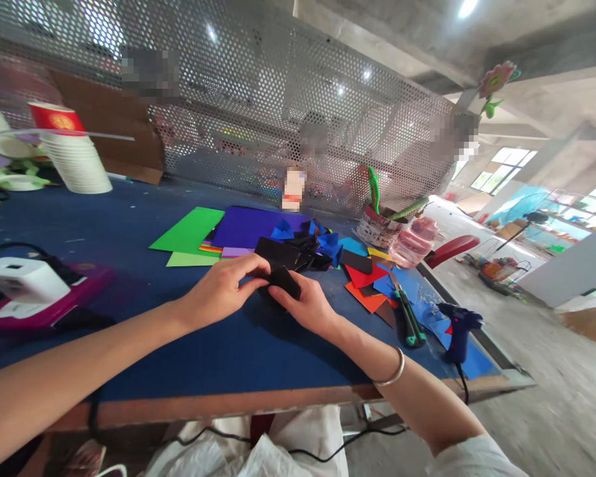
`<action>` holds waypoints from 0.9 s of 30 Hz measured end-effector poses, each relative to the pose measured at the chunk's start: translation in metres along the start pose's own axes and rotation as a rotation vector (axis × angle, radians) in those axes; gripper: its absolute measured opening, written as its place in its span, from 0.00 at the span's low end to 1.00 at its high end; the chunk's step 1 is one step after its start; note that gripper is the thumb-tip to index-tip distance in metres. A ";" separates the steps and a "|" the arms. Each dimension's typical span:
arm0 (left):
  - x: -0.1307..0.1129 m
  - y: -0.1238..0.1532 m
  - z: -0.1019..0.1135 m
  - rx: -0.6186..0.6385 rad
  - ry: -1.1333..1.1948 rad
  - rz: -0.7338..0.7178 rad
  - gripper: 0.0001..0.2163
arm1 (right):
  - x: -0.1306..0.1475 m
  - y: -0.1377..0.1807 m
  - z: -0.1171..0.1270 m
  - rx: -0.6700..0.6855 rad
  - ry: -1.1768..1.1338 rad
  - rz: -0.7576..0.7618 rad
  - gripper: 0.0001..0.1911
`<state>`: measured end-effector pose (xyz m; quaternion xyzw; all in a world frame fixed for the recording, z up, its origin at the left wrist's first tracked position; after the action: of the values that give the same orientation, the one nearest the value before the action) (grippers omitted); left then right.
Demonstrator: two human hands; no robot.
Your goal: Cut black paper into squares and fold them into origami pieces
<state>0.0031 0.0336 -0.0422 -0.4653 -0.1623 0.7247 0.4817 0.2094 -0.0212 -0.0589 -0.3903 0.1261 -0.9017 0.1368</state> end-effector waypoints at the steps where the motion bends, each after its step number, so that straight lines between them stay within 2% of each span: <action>1: 0.000 0.000 0.000 -0.013 0.004 0.013 0.06 | -0.001 0.000 -0.002 0.011 -0.016 -0.016 0.13; 4: 0.002 0.001 -0.001 -0.046 0.010 0.033 0.07 | -0.007 0.000 -0.008 0.008 -0.052 -0.073 0.16; 7: 0.004 0.002 -0.001 -0.062 -0.008 0.028 0.10 | -0.011 -0.002 -0.010 -0.004 -0.055 -0.092 0.12; 17: 0.010 0.004 -0.003 -0.074 -0.039 -0.054 0.17 | 0.005 0.003 0.005 -0.024 0.031 -0.002 0.16; 22: 0.011 0.008 -0.005 -0.047 -0.028 -0.042 0.19 | 0.004 0.001 0.006 -0.023 0.058 0.008 0.15; 27: 0.008 0.009 -0.005 -0.088 -0.011 -0.005 0.18 | 0.001 0.000 0.004 -0.032 0.049 -0.008 0.17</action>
<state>0.0010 0.0350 -0.0551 -0.4814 -0.1980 0.7183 0.4616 0.2117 -0.0220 -0.0553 -0.3708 0.1420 -0.9094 0.1239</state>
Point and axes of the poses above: each hand's wrist, its own y-axis away from the middle knuckle, its own z-axis out of the back of the hand, x = y × z, the point moved 1 cm from there along -y, towards the middle knuckle, and after that the axes turned 14 degrees about y, right-handed, at the moved point
